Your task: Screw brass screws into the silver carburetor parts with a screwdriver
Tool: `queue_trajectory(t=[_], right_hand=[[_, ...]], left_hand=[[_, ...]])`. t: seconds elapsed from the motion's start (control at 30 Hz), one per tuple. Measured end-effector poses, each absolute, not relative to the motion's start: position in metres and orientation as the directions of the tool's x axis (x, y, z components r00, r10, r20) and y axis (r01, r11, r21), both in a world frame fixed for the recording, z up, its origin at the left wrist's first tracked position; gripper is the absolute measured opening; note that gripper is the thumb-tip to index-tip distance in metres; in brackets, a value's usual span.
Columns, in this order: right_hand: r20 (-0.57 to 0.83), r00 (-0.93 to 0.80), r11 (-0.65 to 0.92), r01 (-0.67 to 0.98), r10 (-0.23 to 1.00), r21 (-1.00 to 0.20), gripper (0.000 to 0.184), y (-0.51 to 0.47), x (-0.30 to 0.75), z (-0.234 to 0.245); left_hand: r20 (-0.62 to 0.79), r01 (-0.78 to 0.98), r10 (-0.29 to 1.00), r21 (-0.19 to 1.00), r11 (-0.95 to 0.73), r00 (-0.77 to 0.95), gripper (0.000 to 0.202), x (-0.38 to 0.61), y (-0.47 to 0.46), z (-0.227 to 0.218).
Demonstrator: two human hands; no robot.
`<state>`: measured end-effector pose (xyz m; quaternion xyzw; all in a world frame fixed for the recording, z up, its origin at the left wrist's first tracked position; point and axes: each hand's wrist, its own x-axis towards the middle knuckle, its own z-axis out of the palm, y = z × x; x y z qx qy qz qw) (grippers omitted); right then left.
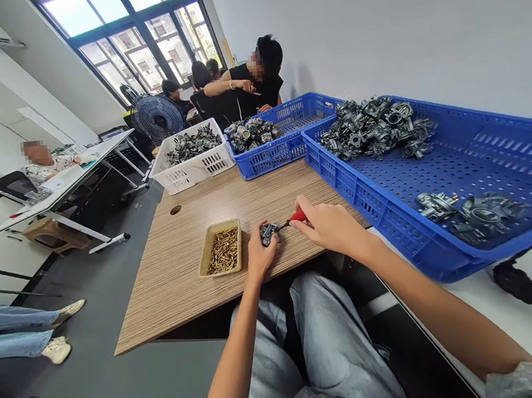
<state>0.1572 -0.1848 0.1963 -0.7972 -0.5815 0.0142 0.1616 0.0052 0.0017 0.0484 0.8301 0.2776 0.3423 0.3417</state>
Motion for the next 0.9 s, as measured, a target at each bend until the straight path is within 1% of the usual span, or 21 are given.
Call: queue_trajectory(t=[0.1,0.13,0.2,0.3,0.4,0.5,0.57,0.6,0.7,0.77,0.83,0.9], right_hand=[[0.187,0.250,-0.162,0.907,0.950,-0.388,0.026,-0.188,0.161,0.195],[0.191,0.233,-0.141,0.904,0.953,-0.403,0.025,-0.189,0.162,0.195],[0.184,0.228,-0.140,0.907,0.956,-0.396,0.022,-0.189,0.162,0.195],[0.159,0.276,-0.221,0.929,0.948,-0.297,0.022,-0.186,0.157,0.197],[0.170,0.328,-0.305,0.940,0.929,-0.151,0.030,-0.182,0.152,0.197],[0.189,0.366,-0.356,0.931,0.911,-0.084,0.037,-0.180,0.149,0.195],[0.186,0.378,-0.367,0.925,0.907,-0.095,0.038,-0.181,0.149,0.194],[0.186,0.370,-0.351,0.928,0.910,-0.124,0.036,-0.182,0.149,0.194],[0.199,0.281,-0.223,0.937,0.939,-0.271,0.024,-0.186,0.152,0.194],[0.208,0.238,-0.162,0.931,0.949,-0.328,0.021,-0.187,0.154,0.195],[0.196,0.249,-0.182,0.934,0.949,-0.306,0.020,-0.187,0.155,0.195],[0.182,0.295,-0.250,0.939,0.938,-0.235,0.024,-0.184,0.153,0.195]], left_hand=[[0.374,0.232,0.697,0.758,-0.609,0.612,0.043,0.005,0.002,0.049],[0.372,0.233,0.698,0.759,-0.608,0.611,0.043,0.005,0.001,0.049],[0.371,0.235,0.701,0.760,-0.607,0.609,0.044,0.005,0.001,0.049],[0.372,0.234,0.702,0.761,-0.605,0.607,0.047,0.005,0.001,0.050],[0.374,0.232,0.704,0.762,-0.605,0.604,0.049,0.006,0.000,0.051],[0.375,0.234,0.706,0.762,-0.603,0.601,0.048,0.006,-0.001,0.052],[0.372,0.234,0.707,0.764,-0.601,0.602,0.048,0.006,-0.001,0.052],[0.370,0.235,0.707,0.765,-0.600,0.602,0.048,0.006,-0.001,0.052],[0.364,0.238,0.711,0.768,-0.594,0.602,0.048,0.005,-0.001,0.052],[0.360,0.241,0.711,0.768,-0.593,0.604,0.048,0.005,-0.001,0.052],[0.359,0.244,0.710,0.765,-0.596,0.606,0.048,0.005,0.000,0.052],[0.364,0.243,0.708,0.762,-0.600,0.606,0.047,0.005,0.000,0.051]])
